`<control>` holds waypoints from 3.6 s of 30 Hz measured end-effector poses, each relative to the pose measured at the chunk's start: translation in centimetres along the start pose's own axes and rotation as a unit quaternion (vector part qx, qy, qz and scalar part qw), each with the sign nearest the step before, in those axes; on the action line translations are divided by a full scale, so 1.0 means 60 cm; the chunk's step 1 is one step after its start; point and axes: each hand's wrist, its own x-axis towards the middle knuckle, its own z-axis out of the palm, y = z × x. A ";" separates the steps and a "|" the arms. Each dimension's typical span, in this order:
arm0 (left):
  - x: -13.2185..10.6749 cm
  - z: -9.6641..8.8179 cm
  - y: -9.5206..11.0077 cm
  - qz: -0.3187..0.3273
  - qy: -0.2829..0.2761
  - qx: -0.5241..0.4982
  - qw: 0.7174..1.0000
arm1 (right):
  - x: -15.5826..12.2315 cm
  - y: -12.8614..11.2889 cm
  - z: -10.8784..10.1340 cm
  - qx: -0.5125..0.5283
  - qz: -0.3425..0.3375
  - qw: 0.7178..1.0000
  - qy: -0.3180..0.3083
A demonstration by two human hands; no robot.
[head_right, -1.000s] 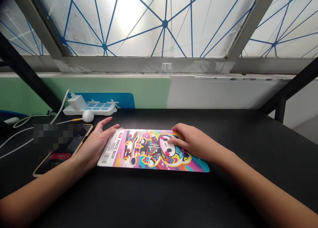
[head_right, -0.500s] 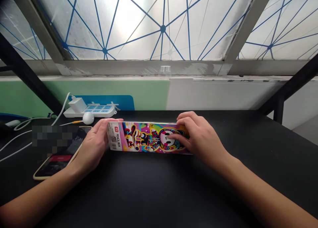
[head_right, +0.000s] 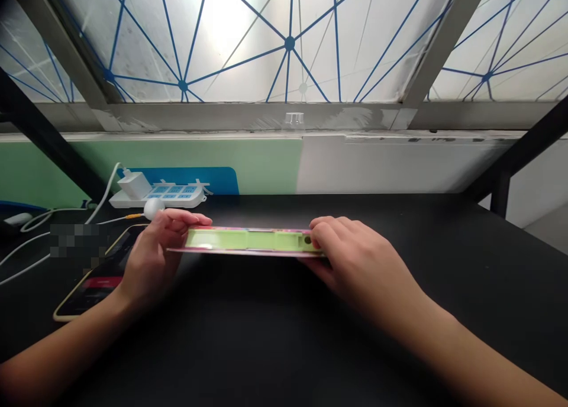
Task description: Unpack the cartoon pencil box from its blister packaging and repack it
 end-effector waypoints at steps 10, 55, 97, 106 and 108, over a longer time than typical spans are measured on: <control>-0.004 -0.004 0.011 0.063 -0.132 0.311 0.939 | -0.001 -0.036 0.043 0.053 -0.062 0.991 -0.103; 0.008 -0.018 0.012 0.256 -0.127 0.518 0.806 | 0.013 0.051 0.030 0.204 0.154 0.963 -0.090; 0.010 -0.024 0.003 0.118 -0.304 0.551 0.768 | 0.001 -0.019 0.053 0.101 -0.056 0.978 -0.174; 0.010 -0.022 0.006 0.060 -0.307 0.580 0.752 | -0.017 0.042 0.016 0.155 -0.005 0.955 -0.252; 0.011 -0.022 0.006 0.056 -0.310 0.581 0.750 | -0.024 0.068 0.009 0.161 0.005 0.954 -0.252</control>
